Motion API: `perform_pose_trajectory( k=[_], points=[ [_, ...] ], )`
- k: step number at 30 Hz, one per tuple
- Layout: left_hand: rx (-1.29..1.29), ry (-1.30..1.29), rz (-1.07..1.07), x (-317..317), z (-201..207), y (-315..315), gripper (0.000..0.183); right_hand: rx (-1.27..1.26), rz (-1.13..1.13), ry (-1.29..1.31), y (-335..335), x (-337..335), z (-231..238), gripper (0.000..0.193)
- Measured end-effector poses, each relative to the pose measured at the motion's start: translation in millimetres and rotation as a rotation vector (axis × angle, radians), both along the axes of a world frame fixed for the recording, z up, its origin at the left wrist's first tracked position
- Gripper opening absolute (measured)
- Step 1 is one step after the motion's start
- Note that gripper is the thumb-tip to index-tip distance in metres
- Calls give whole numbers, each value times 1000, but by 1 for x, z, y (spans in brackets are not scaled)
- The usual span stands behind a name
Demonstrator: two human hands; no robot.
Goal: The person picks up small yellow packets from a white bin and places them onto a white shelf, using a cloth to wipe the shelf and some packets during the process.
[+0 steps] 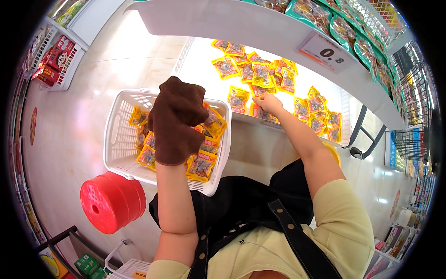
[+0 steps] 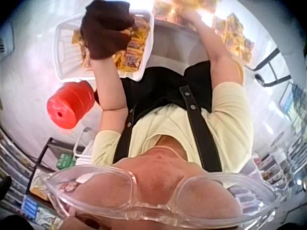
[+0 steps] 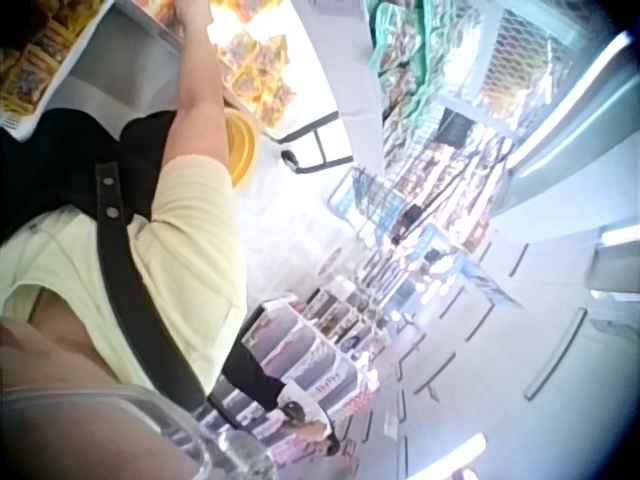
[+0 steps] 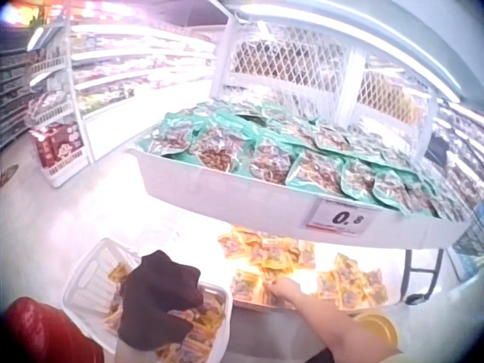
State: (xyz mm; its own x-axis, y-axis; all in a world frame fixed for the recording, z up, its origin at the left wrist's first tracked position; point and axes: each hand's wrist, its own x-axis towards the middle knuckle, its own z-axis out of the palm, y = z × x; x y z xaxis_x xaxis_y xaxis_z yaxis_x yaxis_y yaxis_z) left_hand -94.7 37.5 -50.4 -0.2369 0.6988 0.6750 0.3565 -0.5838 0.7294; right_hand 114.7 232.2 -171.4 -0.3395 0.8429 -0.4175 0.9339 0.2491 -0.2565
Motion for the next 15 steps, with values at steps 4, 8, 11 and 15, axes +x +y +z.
perform_pose_trajectory(
  k=[4,8,11,15],
  points=[
    [-136,-140,103,6,-10,2,28,212,-78,130,0,-7,29,52],
    [-79,-112,171,18,-44,20,5,186,-211,691,-33,-37,77,51],
    [-206,275,662,62,-63,32,4,125,43,895,-90,-66,87,47],
    [-381,335,738,75,-84,33,13,-152,104,1020,-112,-72,90,46]
  ],
)
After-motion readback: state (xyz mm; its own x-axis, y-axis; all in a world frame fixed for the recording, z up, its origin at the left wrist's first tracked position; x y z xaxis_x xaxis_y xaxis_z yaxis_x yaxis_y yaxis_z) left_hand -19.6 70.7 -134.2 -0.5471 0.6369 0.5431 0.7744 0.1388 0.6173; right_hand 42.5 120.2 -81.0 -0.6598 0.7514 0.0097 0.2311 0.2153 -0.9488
